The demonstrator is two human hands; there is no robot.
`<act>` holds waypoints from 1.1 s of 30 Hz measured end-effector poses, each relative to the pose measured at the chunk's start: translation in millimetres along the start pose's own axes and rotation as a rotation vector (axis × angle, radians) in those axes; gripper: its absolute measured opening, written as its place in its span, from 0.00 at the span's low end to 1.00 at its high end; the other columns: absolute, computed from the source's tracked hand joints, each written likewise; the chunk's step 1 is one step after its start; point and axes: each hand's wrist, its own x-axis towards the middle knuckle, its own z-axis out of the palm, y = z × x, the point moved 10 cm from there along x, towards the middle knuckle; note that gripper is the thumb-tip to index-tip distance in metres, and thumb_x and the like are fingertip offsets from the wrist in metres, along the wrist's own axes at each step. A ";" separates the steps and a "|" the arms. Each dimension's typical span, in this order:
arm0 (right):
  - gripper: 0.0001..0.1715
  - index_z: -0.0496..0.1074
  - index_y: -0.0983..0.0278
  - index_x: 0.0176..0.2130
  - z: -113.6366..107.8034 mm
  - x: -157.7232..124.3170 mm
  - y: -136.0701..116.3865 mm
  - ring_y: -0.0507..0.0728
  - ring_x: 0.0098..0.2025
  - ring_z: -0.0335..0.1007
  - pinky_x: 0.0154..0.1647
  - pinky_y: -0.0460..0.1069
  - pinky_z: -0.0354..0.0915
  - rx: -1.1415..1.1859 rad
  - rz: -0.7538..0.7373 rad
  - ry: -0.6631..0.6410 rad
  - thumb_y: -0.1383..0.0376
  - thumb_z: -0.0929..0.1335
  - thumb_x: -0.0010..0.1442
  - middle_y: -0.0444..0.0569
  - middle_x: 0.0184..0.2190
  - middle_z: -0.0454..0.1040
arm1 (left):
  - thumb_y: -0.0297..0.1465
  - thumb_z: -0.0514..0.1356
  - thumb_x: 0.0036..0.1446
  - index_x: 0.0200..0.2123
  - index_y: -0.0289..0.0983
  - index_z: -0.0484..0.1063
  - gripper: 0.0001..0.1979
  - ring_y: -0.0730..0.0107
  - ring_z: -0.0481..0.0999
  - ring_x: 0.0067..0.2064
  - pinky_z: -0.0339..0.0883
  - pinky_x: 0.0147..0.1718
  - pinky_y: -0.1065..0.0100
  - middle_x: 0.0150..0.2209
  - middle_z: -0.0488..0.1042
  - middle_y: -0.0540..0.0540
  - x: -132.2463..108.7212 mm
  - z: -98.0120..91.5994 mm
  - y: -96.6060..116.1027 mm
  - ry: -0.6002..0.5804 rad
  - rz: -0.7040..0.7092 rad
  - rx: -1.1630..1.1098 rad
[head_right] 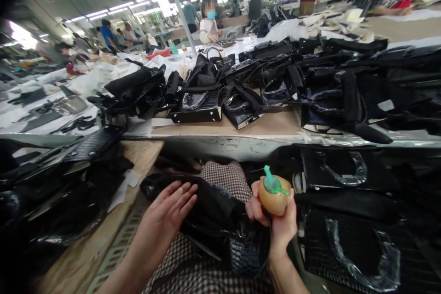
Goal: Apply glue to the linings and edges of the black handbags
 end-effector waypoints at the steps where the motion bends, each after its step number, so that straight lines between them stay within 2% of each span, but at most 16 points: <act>1: 0.30 0.75 0.63 0.42 -3.7 3.7 2.2 0.43 0.14 0.36 0.14 0.45 0.52 0.001 0.016 0.001 0.41 0.65 0.59 0.43 0.31 0.66 | 0.26 0.64 0.59 0.51 0.37 0.69 0.17 0.54 0.75 0.57 0.74 0.54 0.53 0.55 0.73 0.37 3.0 4.3 14.5 -0.075 0.167 0.196; 3: 0.30 0.75 0.63 0.42 -8.6 8.7 3.5 0.43 0.14 0.34 0.14 0.44 0.52 0.000 0.029 0.004 0.41 0.65 0.59 0.43 0.31 0.65 | 0.30 0.69 0.54 0.56 0.42 0.68 0.27 0.48 0.65 0.65 0.64 0.61 0.44 0.62 0.68 0.39 -2.2 27.1 42.0 -0.243 0.571 0.652; 4: 0.30 0.75 0.63 0.43 -10.5 10.3 2.7 0.43 0.14 0.34 0.13 0.44 0.51 -0.003 0.025 0.017 0.41 0.64 0.59 0.43 0.31 0.65 | 0.32 0.71 0.52 0.58 0.44 0.68 0.30 0.45 0.62 0.67 0.57 0.64 0.40 0.63 0.67 0.39 -8.3 43.4 45.3 -0.349 0.741 0.871; 6: 0.31 0.76 0.62 0.42 -11.0 13.2 1.8 0.43 0.14 0.34 0.13 0.44 0.50 -0.022 0.023 0.036 0.40 0.64 0.59 0.43 0.30 0.65 | 0.36 0.71 0.51 0.60 0.43 0.67 0.33 0.44 0.65 0.64 0.48 0.66 0.36 0.59 0.71 0.38 -18.1 71.0 32.5 -0.584 0.936 1.182; 7: 0.31 0.75 0.62 0.42 -10.8 14.8 2.2 0.43 0.13 0.35 0.13 0.44 0.50 -0.037 0.029 0.046 0.40 0.64 0.59 0.43 0.29 0.65 | 0.38 0.71 0.51 0.61 0.41 0.66 0.35 0.46 0.70 0.60 0.50 0.65 0.36 0.54 0.75 0.38 -21.8 80.4 22.9 -0.687 0.977 1.264; 9: 0.31 0.75 0.62 0.39 -10.2 19.0 4.9 0.45 0.13 0.36 0.13 0.45 0.49 -0.067 0.058 0.057 0.39 0.63 0.60 0.42 0.25 0.64 | 0.40 0.68 0.54 0.59 0.36 0.67 0.31 0.53 0.78 0.46 0.65 0.57 0.43 0.44 0.79 0.40 -28.4 93.2 4.9 -0.828 1.008 1.340; 10: 0.32 0.75 0.62 0.36 -9.9 21.8 6.6 0.45 0.12 0.36 0.13 0.45 0.49 -0.085 0.075 0.054 0.38 0.63 0.59 0.41 0.21 0.61 | 0.38 0.66 0.58 0.55 0.35 0.70 0.24 0.57 0.78 0.40 0.71 0.50 0.49 0.39 0.79 0.41 -32.1 97.5 -2.1 -0.862 1.025 1.355; 12: 0.36 0.74 0.63 0.31 -11.4 28.0 10.1 0.46 0.12 0.36 0.14 0.45 0.48 -0.144 0.115 0.058 0.35 0.62 0.57 0.37 0.14 0.54 | 0.30 0.59 0.64 0.46 0.36 0.74 0.10 0.63 0.75 0.33 0.74 0.39 0.59 0.31 0.77 0.45 -44.1 104.4 -13.6 -0.932 1.107 1.374; 15: 0.40 0.73 0.65 0.26 -12.0 37.2 13.2 0.47 0.11 0.37 0.15 0.45 0.47 -0.231 0.162 0.078 0.32 0.63 0.54 0.35 0.09 0.47 | 0.22 0.54 0.65 0.45 0.37 0.74 0.12 0.66 0.77 0.35 0.72 0.51 0.58 0.29 0.78 0.48 -66.6 111.2 -19.2 -1.069 1.295 1.334; 17: 0.40 0.74 0.66 0.26 -6.7 41.4 13.4 0.49 0.11 0.43 0.15 0.45 0.48 -0.261 0.164 0.098 0.32 0.63 0.54 0.38 0.08 0.51 | 0.22 0.55 0.64 0.52 0.39 0.71 0.15 0.66 0.80 0.44 0.62 0.63 0.57 0.38 0.82 0.48 -75.5 114.5 -10.1 -1.117 1.391 1.232; 19: 0.38 0.75 0.66 0.28 0.9 42.9 14.1 0.50 0.12 0.50 0.14 0.45 0.49 -0.276 0.149 0.152 0.34 0.64 0.57 0.42 0.10 0.59 | 0.22 0.56 0.64 0.57 0.40 0.67 0.20 0.70 0.80 0.48 0.57 0.66 0.62 0.44 0.82 0.49 -78.1 118.5 4.4 -1.125 1.442 1.114; 22: 0.36 0.76 0.66 0.29 13.4 40.6 23.7 0.52 0.15 0.58 0.14 0.45 0.53 -0.264 0.164 0.257 0.36 0.66 0.58 0.47 0.15 0.69 | 0.21 0.55 0.64 0.61 0.40 0.63 0.23 0.74 0.80 0.51 0.56 0.66 0.68 0.47 0.82 0.49 -81.7 125.7 13.5 -1.220 1.475 1.036; 25: 0.34 0.77 0.67 0.31 32.9 43.3 27.1 0.55 0.23 0.68 0.24 0.46 0.65 -0.228 0.098 0.227 0.39 0.67 0.59 0.52 0.21 0.75 | 0.21 0.52 0.63 0.59 0.36 0.65 0.22 0.70 0.79 0.53 0.67 0.57 0.70 0.52 0.80 0.42 -80.5 127.9 12.7 -1.305 1.408 1.027; 27: 0.31 0.77 0.66 0.33 42.6 46.2 20.4 0.56 0.25 0.70 0.28 0.47 0.67 -0.199 0.023 0.166 0.40 0.67 0.60 0.51 0.22 0.75 | 0.20 0.52 0.59 0.55 0.37 0.68 0.21 0.66 0.81 0.50 0.73 0.48 0.70 0.53 0.79 0.39 -71.5 124.9 12.4 -1.275 1.301 1.043; 29: 0.31 0.76 0.66 0.33 42.5 46.1 9.4 0.56 0.24 0.69 0.25 0.47 0.66 -0.186 0.000 0.137 0.40 0.67 0.60 0.50 0.22 0.74 | 0.19 0.51 0.57 0.53 0.39 0.70 0.22 0.65 0.82 0.48 0.75 0.44 0.70 0.53 0.79 0.40 -57.9 118.5 11.5 -1.231 1.149 1.055; 33: 0.32 0.76 0.64 0.37 22.4 38.0 -40.3 0.60 0.25 0.72 0.21 0.50 0.66 -0.269 -0.021 0.158 0.39 0.70 0.56 0.50 0.24 0.75 | 0.18 0.52 0.60 0.52 0.40 0.74 0.22 0.68 0.80 0.50 0.73 0.50 0.70 0.51 0.80 0.44 -25.2 104.7 21.6 -1.116 0.860 0.971</act>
